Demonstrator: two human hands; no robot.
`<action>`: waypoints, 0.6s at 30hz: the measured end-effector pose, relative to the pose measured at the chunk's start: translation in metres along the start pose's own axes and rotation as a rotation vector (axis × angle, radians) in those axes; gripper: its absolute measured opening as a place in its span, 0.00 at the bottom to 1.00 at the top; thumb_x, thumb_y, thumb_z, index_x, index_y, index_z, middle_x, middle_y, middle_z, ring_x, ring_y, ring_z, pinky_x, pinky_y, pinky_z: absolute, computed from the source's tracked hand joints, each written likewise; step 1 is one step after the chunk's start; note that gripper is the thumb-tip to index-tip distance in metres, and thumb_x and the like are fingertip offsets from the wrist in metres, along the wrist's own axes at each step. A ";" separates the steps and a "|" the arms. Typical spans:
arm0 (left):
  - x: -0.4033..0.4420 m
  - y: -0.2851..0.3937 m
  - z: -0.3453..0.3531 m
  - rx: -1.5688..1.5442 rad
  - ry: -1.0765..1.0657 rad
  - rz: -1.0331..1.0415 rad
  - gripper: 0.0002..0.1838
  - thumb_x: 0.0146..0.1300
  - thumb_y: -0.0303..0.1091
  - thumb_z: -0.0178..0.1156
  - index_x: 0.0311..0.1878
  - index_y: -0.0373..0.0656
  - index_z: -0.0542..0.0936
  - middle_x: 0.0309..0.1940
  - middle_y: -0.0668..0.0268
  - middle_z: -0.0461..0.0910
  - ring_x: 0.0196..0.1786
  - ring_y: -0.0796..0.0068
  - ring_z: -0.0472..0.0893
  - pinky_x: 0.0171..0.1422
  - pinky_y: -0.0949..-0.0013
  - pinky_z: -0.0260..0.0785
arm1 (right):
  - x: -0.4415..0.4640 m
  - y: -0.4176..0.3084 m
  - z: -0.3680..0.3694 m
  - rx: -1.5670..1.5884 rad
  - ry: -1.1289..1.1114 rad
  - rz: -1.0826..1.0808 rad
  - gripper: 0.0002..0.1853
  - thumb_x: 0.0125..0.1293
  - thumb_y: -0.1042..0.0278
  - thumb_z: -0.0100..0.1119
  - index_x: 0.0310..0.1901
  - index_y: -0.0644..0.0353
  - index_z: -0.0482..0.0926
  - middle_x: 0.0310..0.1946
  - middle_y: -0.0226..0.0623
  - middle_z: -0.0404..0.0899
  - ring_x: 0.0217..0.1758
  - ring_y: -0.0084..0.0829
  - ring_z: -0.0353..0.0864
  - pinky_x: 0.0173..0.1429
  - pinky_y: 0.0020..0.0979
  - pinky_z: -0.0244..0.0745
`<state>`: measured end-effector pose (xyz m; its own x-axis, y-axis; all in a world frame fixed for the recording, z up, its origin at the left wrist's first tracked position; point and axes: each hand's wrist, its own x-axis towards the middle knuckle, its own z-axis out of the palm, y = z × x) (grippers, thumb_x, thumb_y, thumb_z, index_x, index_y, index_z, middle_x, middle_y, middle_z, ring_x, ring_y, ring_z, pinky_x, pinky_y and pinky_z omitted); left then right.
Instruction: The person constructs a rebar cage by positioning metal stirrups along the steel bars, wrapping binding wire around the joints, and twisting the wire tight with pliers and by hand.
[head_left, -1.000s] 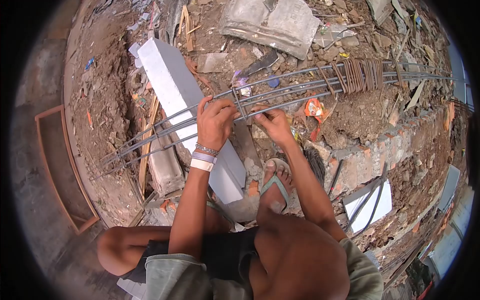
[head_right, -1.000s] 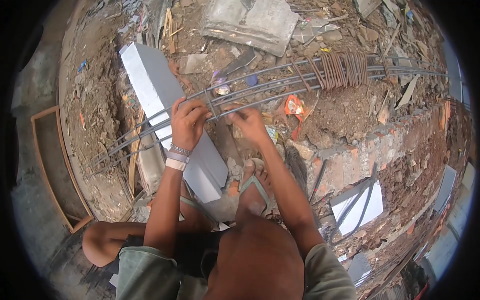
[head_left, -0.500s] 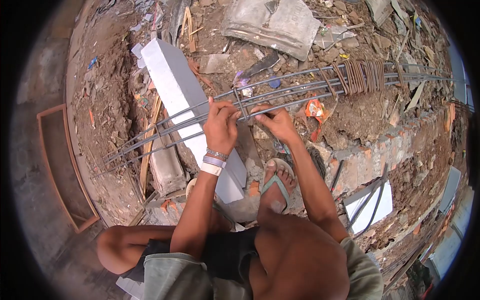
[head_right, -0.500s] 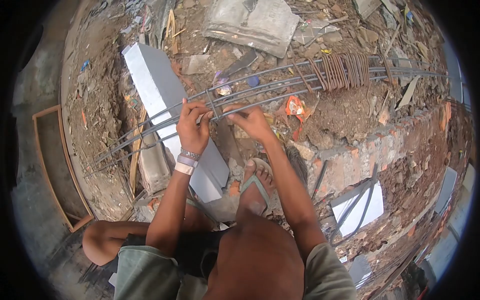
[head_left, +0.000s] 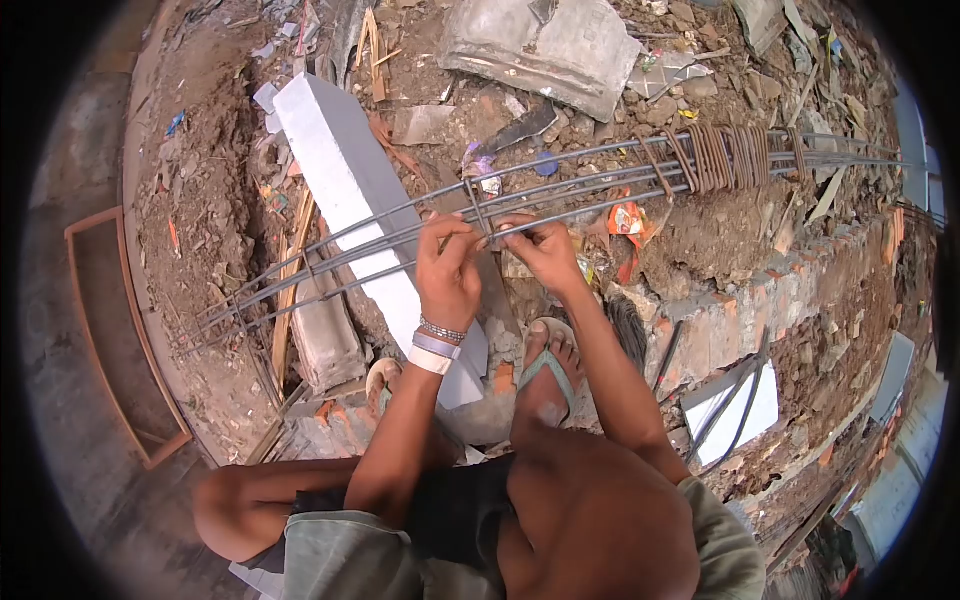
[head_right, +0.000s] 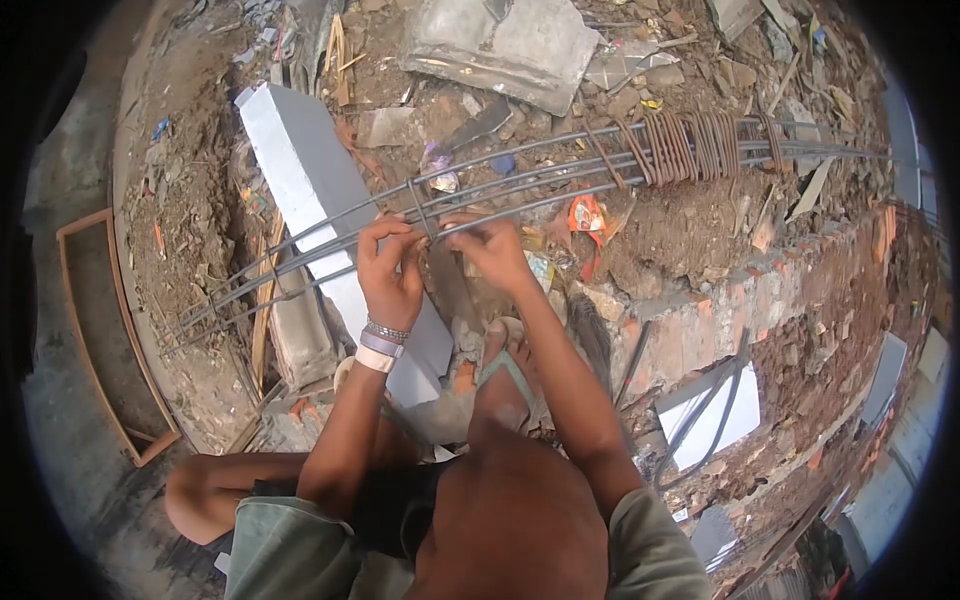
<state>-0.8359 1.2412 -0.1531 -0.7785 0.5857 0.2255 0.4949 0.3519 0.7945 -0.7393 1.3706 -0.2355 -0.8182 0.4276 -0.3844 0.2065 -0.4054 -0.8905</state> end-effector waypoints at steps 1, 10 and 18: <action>-0.008 0.005 -0.003 -0.001 0.009 -0.089 0.08 0.59 0.15 0.61 0.39 0.39 0.83 0.42 0.61 0.79 0.52 0.58 0.83 0.72 0.51 0.67 | 0.001 0.000 0.000 -0.001 0.010 0.004 0.12 0.66 0.75 0.64 0.50 0.67 0.85 0.42 0.35 0.86 0.43 0.22 0.84 0.51 0.27 0.80; 0.001 0.010 0.001 0.379 0.037 0.031 0.05 0.63 0.26 0.63 0.42 0.43 0.82 0.34 0.62 0.83 0.41 0.59 0.81 0.61 0.53 0.66 | 0.002 0.012 0.005 0.118 -0.006 -0.113 0.13 0.68 0.77 0.62 0.52 0.65 0.83 0.48 0.35 0.85 0.48 0.23 0.83 0.54 0.28 0.79; -0.001 0.020 0.006 0.332 0.026 -0.161 0.06 0.66 0.29 0.64 0.42 0.37 0.83 0.32 0.57 0.83 0.37 0.57 0.81 0.46 0.58 0.72 | -0.004 0.009 0.009 0.065 0.045 -0.096 0.12 0.69 0.75 0.61 0.52 0.67 0.83 0.49 0.35 0.85 0.47 0.22 0.81 0.52 0.27 0.77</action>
<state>-0.8230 1.2523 -0.1412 -0.8641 0.4862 0.1304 0.4603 0.6583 0.5956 -0.7391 1.3579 -0.2394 -0.8072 0.5023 -0.3100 0.0921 -0.4116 -0.9067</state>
